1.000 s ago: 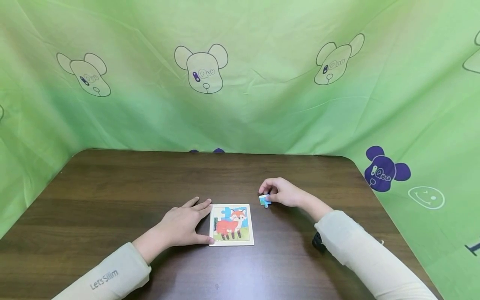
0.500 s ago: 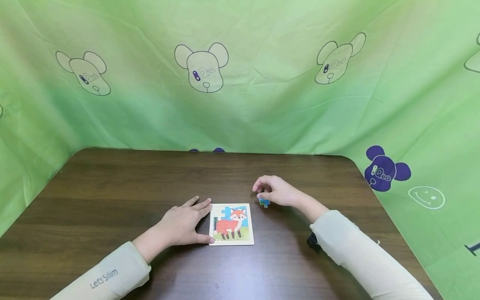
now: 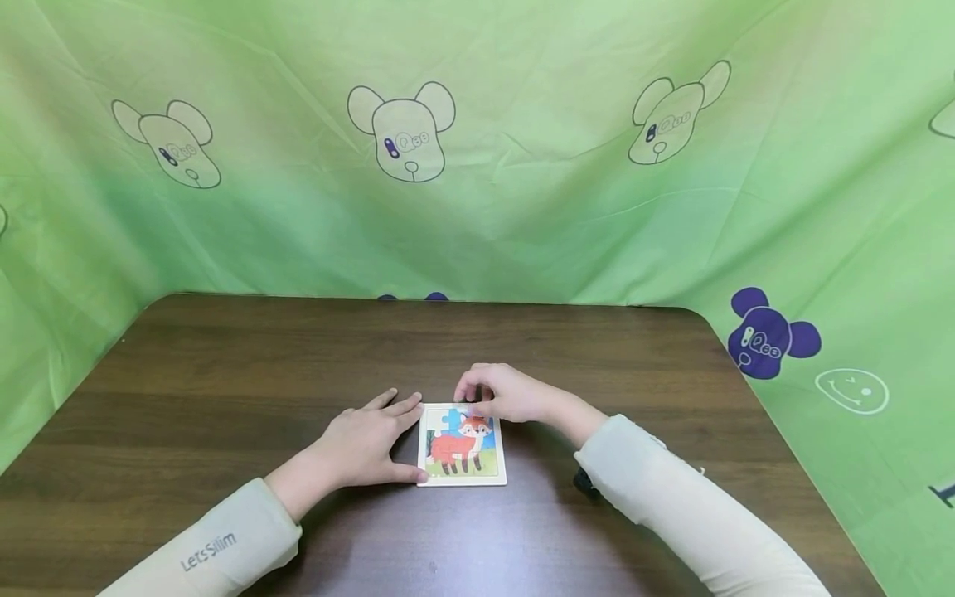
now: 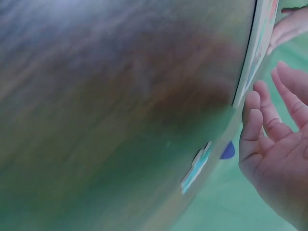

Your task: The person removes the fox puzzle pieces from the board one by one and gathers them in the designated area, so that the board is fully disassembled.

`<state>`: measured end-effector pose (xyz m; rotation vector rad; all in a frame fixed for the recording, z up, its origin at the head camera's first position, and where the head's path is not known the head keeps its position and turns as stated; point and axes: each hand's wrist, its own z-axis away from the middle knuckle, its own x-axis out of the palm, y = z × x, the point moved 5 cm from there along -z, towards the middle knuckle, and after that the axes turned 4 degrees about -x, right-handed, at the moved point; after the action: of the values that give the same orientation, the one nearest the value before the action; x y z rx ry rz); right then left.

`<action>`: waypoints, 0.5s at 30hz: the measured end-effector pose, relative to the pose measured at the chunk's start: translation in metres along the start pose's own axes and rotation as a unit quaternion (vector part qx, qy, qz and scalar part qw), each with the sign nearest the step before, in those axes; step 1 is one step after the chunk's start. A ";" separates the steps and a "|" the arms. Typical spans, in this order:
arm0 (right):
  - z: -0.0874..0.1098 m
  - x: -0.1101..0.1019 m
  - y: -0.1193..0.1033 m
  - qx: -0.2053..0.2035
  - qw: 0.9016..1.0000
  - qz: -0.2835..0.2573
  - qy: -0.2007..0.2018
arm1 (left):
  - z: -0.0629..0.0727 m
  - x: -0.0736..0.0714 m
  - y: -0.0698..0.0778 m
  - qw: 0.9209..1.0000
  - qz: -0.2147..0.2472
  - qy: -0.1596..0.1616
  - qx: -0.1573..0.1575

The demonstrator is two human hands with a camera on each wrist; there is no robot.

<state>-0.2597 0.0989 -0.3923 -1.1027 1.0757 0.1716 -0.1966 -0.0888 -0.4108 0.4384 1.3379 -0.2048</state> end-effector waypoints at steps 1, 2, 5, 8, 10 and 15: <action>-0.001 0.002 -0.001 -0.001 1.000 0.002 -0.005 | 0.000 0.000 0.000 1.000 0.000 0.000 0.000; -0.003 0.003 -0.002 -0.001 1.000 0.002 -0.010 | 0.000 0.000 0.000 1.000 0.000 0.000 0.001; -0.006 0.007 -0.004 -0.004 1.000 0.010 -0.022 | 0.000 0.000 0.000 1.000 -0.001 0.001 0.003; -0.008 0.010 -0.006 -0.008 0.999 0.024 -0.035 | 0.000 0.000 0.000 1.000 -0.001 0.002 0.003; -0.009 0.012 -0.007 -0.011 0.998 0.036 -0.042 | 0.000 0.000 0.000 1.000 0.001 0.001 0.003; -0.010 0.015 -0.009 -0.006 0.997 0.051 -0.055 | 0.000 0.000 0.000 1.000 0.005 0.001 0.004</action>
<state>-0.2524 0.0811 -0.3988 -1.0380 1.0333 0.3159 -0.1965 -0.0889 -0.4105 0.4521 1.3364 -0.2032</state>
